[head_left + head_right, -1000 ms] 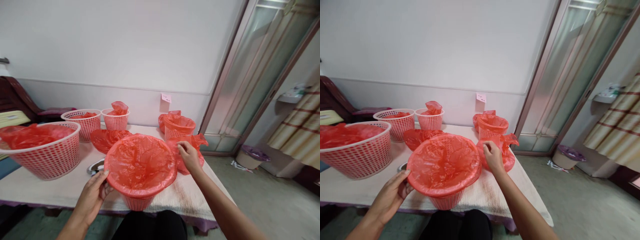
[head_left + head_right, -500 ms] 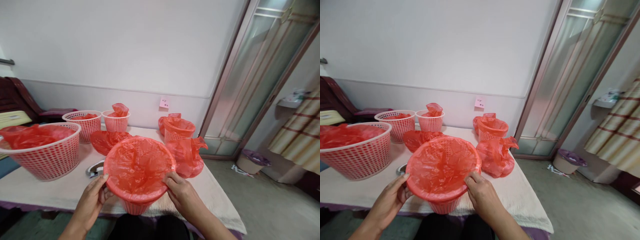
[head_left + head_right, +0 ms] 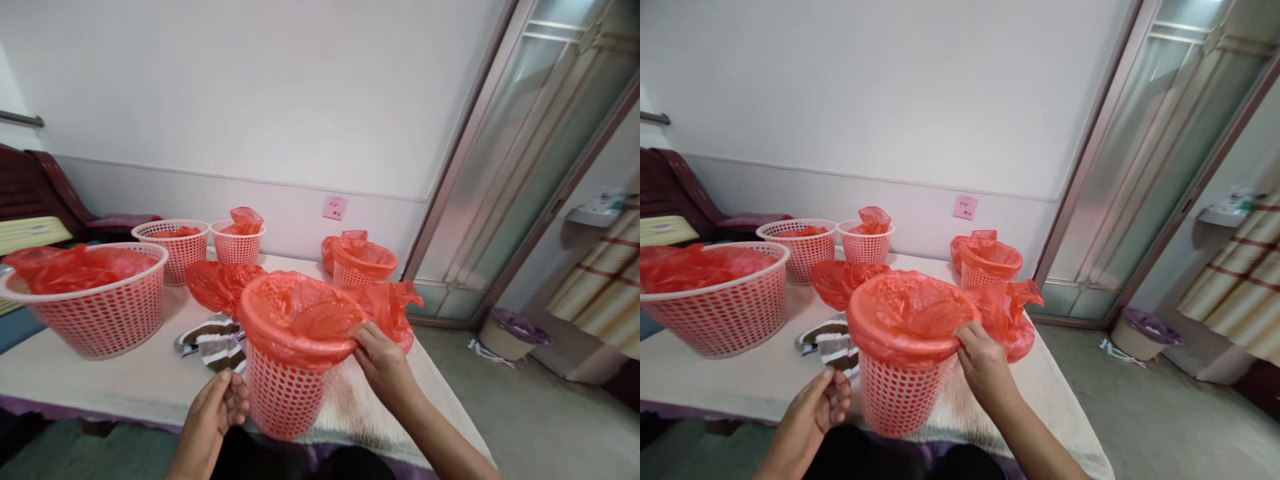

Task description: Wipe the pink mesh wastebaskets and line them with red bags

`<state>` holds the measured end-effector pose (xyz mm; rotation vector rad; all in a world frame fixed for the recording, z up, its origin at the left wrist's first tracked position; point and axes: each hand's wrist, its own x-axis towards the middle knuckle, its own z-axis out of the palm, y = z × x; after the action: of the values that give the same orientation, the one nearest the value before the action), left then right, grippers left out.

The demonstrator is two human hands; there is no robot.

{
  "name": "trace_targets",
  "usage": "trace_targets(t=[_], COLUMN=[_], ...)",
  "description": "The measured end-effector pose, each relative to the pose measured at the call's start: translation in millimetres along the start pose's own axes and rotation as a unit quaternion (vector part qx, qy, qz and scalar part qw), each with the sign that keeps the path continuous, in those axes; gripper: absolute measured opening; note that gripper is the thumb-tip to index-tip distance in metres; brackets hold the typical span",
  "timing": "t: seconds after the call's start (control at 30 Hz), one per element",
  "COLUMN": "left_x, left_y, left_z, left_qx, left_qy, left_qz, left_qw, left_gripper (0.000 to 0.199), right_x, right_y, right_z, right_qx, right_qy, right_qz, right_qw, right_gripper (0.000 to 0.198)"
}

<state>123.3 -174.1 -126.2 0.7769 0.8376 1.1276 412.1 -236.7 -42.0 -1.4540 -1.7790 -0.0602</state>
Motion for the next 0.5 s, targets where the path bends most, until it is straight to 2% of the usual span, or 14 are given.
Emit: trace_targets(t=[0.17, 0.27, 0.37, 0.5], left_x=[34.4, 56.1, 73.3, 94.5], left_y=[-48.1, -75.0, -98.5, -126.7], left_z=[-13.1, -16.7, -17.8, -21.9], left_qx=[0.18, 0.231, 0.261, 0.298], left_qy=[-0.027, -0.035, -0.052, -0.091], left_qz=[0.012, 0.015, 0.014, 0.027], left_qw=[0.983, 0.972, 0.964, 0.95], left_gripper=[0.043, 0.044, 0.042, 0.04], right_x=[57.4, 101.5, 149.2, 212.5], right_y=[9.5, 12.2, 21.0, 51.3], right_z=[-22.8, -29.6, -23.7, 4.3], right_qx=[-0.049, -0.088, -0.126, -0.16], right_qy=[0.037, 0.077, 0.126, 0.192], right_qz=[0.026, 0.023, 0.012, 0.007], right_qw=[0.998, 0.993, 0.984, 0.968], right_gripper=[0.014, 0.013, 0.014, 0.016])
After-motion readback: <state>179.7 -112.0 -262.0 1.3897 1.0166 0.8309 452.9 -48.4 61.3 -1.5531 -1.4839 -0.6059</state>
